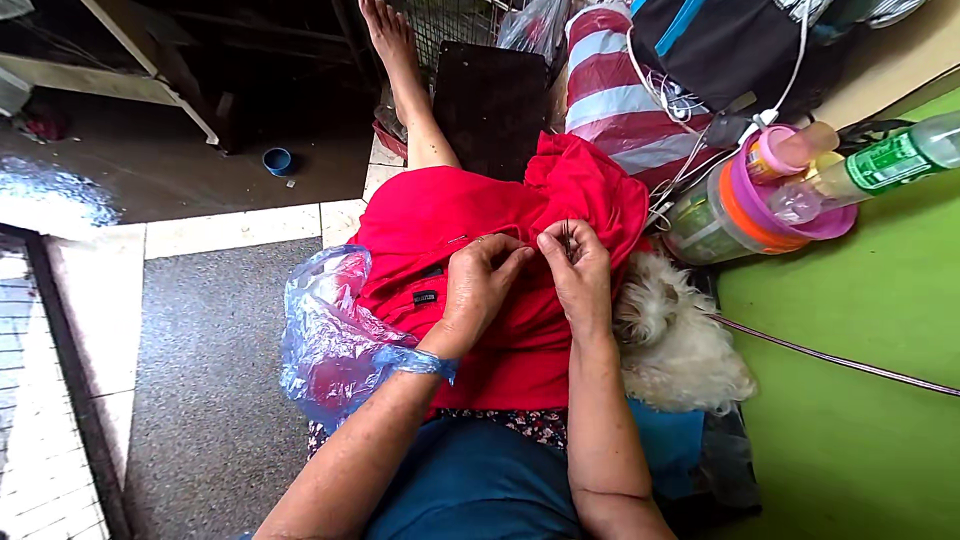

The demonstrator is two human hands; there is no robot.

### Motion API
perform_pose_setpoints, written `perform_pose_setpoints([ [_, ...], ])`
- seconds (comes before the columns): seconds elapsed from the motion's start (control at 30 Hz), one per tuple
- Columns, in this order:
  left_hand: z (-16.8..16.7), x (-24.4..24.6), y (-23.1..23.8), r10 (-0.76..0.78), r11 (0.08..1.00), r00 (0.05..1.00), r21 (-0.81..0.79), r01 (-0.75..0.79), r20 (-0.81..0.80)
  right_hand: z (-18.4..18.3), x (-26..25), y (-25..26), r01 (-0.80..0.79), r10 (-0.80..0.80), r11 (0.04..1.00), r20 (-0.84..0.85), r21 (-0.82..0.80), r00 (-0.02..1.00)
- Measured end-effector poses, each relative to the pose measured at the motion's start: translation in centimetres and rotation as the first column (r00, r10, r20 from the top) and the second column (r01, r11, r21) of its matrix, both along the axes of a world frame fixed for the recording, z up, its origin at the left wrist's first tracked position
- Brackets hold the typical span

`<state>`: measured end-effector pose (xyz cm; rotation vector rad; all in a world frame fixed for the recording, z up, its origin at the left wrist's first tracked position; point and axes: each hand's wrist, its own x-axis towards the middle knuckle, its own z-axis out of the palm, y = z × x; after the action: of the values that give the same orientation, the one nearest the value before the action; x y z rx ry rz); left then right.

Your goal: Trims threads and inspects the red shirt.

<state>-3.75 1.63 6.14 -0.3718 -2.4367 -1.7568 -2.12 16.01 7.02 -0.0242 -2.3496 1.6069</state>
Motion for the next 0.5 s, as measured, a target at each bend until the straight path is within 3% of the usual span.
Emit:
perform_pose_setpoints([
  [0.17, 0.4, 0.3, -0.9, -0.023, 0.989, 0.993, 0.148, 0.006, 0.117, -0.8, 0.3, 0.6, -0.063, 0.061, 0.998, 0.085, 0.027, 0.995],
  [0.37, -0.3, -0.1, -0.5, 0.024, 0.989, 0.997, 0.142, -0.033, 0.068, 0.7, 0.6, 0.7, 0.047, 0.011, 0.908, -0.136, 0.415, 0.991],
  [0.5, 0.1, 0.8, -0.7, 0.021, 0.998, 1.000, 0.056, -0.022, 0.023, 1.2, 1.0, 0.1, 0.078, 0.018, 0.798, -0.153, 0.598, 0.988],
])
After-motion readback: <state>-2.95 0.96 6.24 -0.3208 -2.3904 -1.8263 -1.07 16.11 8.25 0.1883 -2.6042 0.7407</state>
